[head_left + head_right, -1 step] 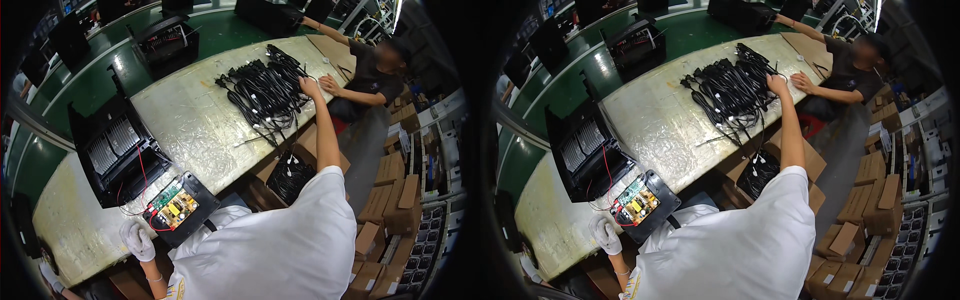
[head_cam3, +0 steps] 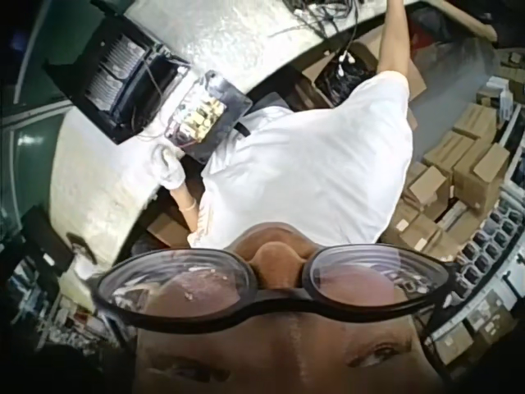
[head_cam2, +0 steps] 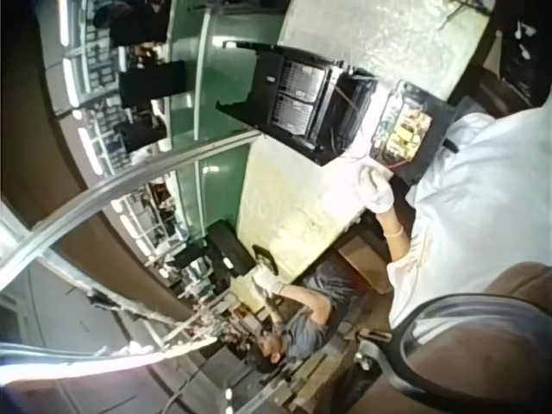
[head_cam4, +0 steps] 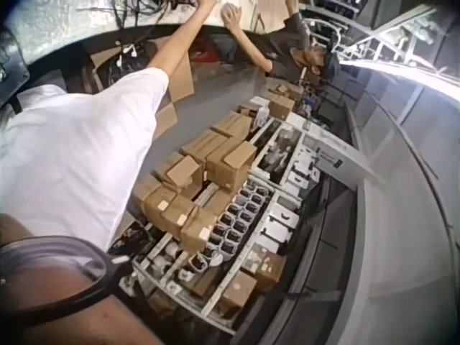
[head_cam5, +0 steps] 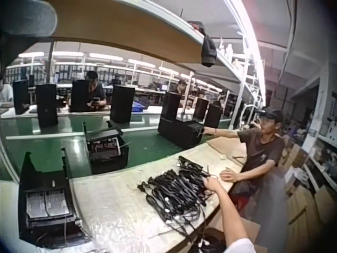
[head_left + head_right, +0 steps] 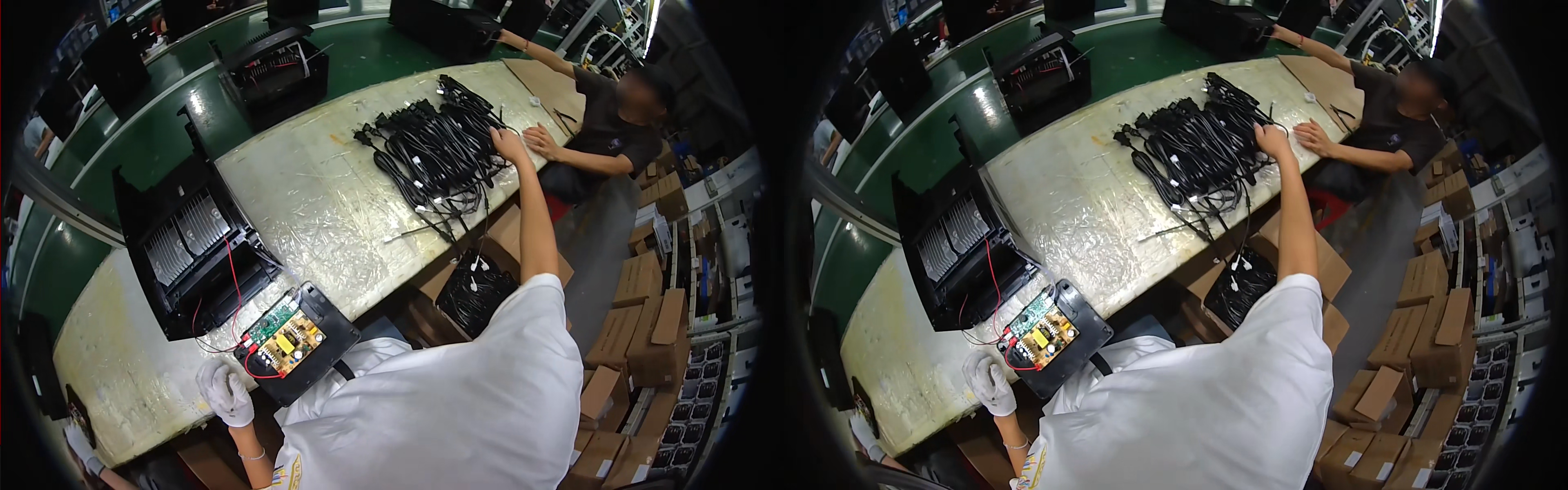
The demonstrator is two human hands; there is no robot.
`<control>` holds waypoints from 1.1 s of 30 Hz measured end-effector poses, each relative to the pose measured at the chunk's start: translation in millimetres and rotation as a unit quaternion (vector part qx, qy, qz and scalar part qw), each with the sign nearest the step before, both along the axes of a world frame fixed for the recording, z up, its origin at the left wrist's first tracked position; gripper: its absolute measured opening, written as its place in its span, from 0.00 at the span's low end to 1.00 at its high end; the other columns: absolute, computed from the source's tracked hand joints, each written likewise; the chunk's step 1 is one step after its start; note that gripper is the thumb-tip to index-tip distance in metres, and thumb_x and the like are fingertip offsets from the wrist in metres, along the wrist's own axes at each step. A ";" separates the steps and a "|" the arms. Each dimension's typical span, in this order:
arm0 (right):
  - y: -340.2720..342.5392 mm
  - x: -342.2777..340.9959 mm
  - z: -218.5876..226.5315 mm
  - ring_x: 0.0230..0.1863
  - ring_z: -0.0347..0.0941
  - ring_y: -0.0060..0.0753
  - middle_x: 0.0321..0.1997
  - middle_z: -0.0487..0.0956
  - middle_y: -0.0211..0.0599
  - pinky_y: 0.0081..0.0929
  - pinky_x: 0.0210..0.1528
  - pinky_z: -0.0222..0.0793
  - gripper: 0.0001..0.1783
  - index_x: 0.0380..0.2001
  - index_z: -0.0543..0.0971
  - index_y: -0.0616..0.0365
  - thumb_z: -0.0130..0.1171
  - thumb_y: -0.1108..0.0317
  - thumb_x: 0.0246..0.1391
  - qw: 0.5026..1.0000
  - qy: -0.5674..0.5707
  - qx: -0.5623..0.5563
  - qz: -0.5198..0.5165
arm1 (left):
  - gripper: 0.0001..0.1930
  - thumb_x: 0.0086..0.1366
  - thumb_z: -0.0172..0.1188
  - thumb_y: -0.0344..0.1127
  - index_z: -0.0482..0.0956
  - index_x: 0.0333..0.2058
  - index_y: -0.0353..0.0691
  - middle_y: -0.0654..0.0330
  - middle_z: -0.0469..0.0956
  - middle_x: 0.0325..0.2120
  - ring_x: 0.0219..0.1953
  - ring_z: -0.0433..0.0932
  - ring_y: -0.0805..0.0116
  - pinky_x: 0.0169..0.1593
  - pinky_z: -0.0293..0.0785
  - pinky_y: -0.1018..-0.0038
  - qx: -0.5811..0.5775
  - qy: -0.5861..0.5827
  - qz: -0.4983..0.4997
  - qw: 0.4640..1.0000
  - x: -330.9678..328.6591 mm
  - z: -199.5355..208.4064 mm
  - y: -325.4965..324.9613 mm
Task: Assembling internal circuit boards and wiring for an electronic housing on a factory production line.
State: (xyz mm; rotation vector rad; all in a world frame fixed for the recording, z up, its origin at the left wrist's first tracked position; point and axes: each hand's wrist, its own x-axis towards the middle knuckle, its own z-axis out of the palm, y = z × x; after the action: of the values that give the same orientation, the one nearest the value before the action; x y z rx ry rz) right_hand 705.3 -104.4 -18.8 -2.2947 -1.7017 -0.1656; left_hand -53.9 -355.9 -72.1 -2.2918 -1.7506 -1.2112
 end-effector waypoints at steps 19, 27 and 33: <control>-77.6 -248.7 190.5 0.20 0.63 0.21 0.20 0.73 0.35 0.23 0.23 0.60 0.15 0.32 0.73 0.64 0.60 0.61 0.61 0.930 0.016 0.279 0.238 | 0.17 0.69 0.47 0.33 0.69 0.51 0.29 0.47 0.74 0.50 0.54 0.72 0.55 0.61 0.65 0.63 -0.057 -0.294 -0.206 0.932 68.2 107.2 51.6; -115.0 -408.1 180.4 0.37 0.75 0.51 0.34 0.77 0.50 0.38 0.38 0.69 0.12 0.37 0.74 0.64 0.63 0.70 0.52 0.876 -0.035 0.301 0.376 | 0.31 0.71 0.45 0.59 0.69 0.53 0.34 0.55 0.75 0.39 0.44 0.75 0.67 0.48 0.71 0.72 -0.150 -0.444 -0.415 0.780 220.4 152.3 160.5; -86.1 -378.9 145.7 0.63 0.65 0.35 0.63 0.69 0.44 0.34 0.66 0.59 0.22 0.56 0.69 0.66 0.54 0.66 0.62 0.753 0.397 0.105 0.514 | 0.17 0.72 0.51 0.45 0.72 0.47 0.37 0.57 0.79 0.40 0.45 0.79 0.65 0.53 0.77 0.60 -0.254 -0.736 -0.364 0.511 214.0 171.3 164.0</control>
State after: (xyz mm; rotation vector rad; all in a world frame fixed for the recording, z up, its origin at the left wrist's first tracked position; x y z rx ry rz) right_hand 326.5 -190.5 126.8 -0.7505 -1.9514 0.6974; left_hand 160.2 -191.8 99.2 -2.0892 -0.8654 -4.2270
